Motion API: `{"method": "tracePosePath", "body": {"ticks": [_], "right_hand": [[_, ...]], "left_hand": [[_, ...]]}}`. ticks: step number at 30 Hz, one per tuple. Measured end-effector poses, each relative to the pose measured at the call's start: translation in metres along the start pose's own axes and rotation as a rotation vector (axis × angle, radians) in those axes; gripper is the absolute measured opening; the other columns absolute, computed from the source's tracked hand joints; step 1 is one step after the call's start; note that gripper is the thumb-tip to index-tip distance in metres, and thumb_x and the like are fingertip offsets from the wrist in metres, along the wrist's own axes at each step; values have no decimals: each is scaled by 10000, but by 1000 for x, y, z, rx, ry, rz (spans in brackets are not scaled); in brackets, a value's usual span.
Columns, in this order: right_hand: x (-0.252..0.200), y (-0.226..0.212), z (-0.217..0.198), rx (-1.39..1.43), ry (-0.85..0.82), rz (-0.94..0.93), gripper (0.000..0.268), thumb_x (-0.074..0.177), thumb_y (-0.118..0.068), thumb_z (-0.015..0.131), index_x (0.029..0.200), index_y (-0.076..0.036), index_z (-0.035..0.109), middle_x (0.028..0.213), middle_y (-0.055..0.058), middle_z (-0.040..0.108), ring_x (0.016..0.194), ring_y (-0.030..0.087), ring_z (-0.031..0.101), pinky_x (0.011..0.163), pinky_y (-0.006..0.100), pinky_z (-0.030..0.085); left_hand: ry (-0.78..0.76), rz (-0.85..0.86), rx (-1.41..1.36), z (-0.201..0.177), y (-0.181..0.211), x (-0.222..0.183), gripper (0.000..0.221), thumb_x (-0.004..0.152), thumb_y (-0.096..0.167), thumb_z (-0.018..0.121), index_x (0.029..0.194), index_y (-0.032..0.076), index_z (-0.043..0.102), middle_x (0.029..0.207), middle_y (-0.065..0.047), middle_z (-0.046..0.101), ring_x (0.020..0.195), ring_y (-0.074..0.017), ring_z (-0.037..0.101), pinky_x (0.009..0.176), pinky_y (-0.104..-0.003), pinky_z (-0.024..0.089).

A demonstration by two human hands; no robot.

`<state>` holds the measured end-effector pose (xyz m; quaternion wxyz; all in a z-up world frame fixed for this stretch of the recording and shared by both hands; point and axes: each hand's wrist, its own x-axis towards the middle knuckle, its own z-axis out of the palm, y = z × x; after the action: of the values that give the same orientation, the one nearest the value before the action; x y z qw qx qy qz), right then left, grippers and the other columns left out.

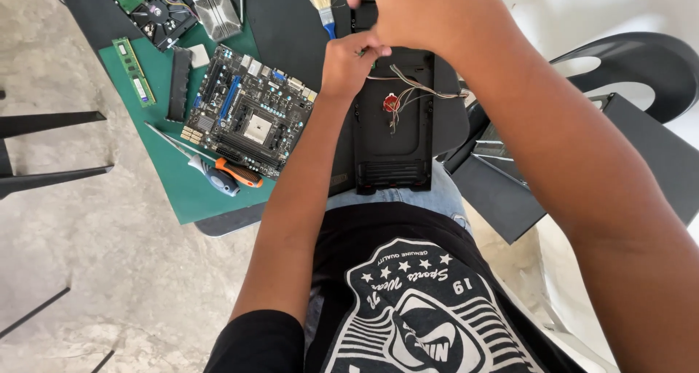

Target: Cleaning the interior and front panel of a computer case using a brush and performing maintenance with a screwdriver.

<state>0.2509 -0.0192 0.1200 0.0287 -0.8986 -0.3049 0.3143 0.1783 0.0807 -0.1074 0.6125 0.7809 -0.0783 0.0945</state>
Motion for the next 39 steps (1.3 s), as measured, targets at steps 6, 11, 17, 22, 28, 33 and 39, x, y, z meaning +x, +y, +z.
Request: {"method": "tracePosePath", "body": {"ticks": [6,11,17,22,28,33,39], "right_hand": [[10,14,21,-76,291,186,715,1068,-761,644,778,-111,576,645,35,550,578,252,566,510,404,422],[24,39,42,-402,302,57,128,774,-91,709,777,-105,581,557,24,483,459,204,487,369,344,348],[14,-3,1,82,-29,291,319,960,-382,512,769,-140,429,613,51,334,533,237,336,507,411,258],[24,16,27,14,212,254,434,1014,-430,629,716,-131,529,538,4,451,508,216,448,465,400,350],[0,18,8,74,188,105,145,868,-89,599,969,-186,638,801,30,634,636,282,583,520,443,441],[-8,20,-1,10,107,34,381,791,75,588,1040,-195,688,817,67,651,617,286,582,481,421,424],[-10,25,-6,-66,196,-22,287,814,-13,705,1035,-196,704,848,53,683,644,291,630,461,430,464]], "left_hand": [[149,-79,116,12,1,9,465,758,176,923,670,113,471,603,35,502,555,-102,451,535,-291,428],[-90,80,57,-4,9,12,224,976,221,680,1164,108,631,986,-37,605,952,-227,588,837,-390,493],[60,-60,42,-6,-5,11,228,777,74,855,698,80,640,711,25,692,666,-62,596,576,-252,475],[107,24,140,-1,-6,14,469,742,122,916,747,123,447,721,-13,519,654,-158,485,602,-317,431],[-168,-92,693,18,-82,0,151,786,98,809,861,194,720,787,31,559,793,-226,558,802,-413,380],[-190,-25,752,29,-100,-3,94,850,42,724,788,109,705,723,-20,511,721,-266,514,680,-404,434],[-231,-58,798,27,-94,-3,211,874,48,745,740,97,588,760,-30,487,633,-237,532,556,-371,503]]}}
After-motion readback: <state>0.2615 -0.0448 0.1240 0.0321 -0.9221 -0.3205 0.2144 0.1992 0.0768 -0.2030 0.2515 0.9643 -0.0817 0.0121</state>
